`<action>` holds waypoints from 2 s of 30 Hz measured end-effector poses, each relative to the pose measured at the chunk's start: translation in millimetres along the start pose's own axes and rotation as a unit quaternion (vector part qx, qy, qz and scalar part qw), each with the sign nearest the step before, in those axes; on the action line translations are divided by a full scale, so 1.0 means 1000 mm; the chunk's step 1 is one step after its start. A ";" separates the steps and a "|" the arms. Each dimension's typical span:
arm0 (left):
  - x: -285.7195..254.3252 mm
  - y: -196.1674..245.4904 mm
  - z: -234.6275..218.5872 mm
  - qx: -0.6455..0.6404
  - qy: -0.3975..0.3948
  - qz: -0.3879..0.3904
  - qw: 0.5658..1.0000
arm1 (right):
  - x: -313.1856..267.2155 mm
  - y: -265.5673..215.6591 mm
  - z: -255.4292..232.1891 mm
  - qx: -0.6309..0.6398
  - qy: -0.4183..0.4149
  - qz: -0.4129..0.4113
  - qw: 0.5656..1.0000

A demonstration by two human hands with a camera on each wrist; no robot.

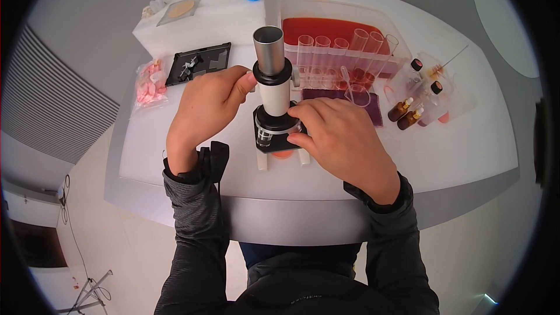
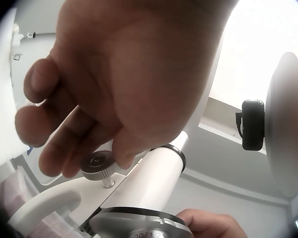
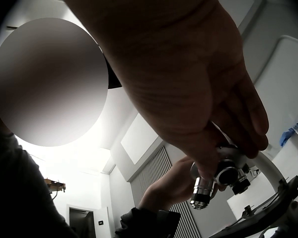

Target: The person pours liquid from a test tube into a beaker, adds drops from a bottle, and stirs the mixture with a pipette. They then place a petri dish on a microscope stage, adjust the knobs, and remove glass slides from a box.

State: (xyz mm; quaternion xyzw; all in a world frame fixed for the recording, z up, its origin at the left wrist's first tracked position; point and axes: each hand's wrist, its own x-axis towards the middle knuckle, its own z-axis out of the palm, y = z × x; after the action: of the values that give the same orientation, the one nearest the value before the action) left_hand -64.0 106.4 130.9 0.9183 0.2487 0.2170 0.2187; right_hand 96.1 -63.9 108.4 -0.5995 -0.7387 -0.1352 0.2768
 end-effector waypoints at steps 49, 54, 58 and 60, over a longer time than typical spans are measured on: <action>0.000 0.001 0.002 -0.026 0.008 0.040 0.999 | 0.006 0.014 0.027 0.119 -0.007 0.155 0.981; 0.001 -0.001 0.002 -0.019 0.009 0.045 0.999 | 0.003 0.013 0.013 0.188 -0.023 0.193 0.963; 0.001 0.000 0.001 -0.019 0.007 0.041 0.999 | 0.004 0.007 -0.006 0.214 -0.096 0.214 0.948; 0.001 -0.001 0.001 -0.019 0.007 0.042 0.999 | 0.004 0.007 -0.008 0.211 -0.106 0.207 0.950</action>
State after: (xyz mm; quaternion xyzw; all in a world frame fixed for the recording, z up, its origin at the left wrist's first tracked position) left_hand -63.0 107.2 129.5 0.9220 0.2071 0.2374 0.2251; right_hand 104.4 -63.2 116.6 -0.6779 -0.6354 0.1481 0.3388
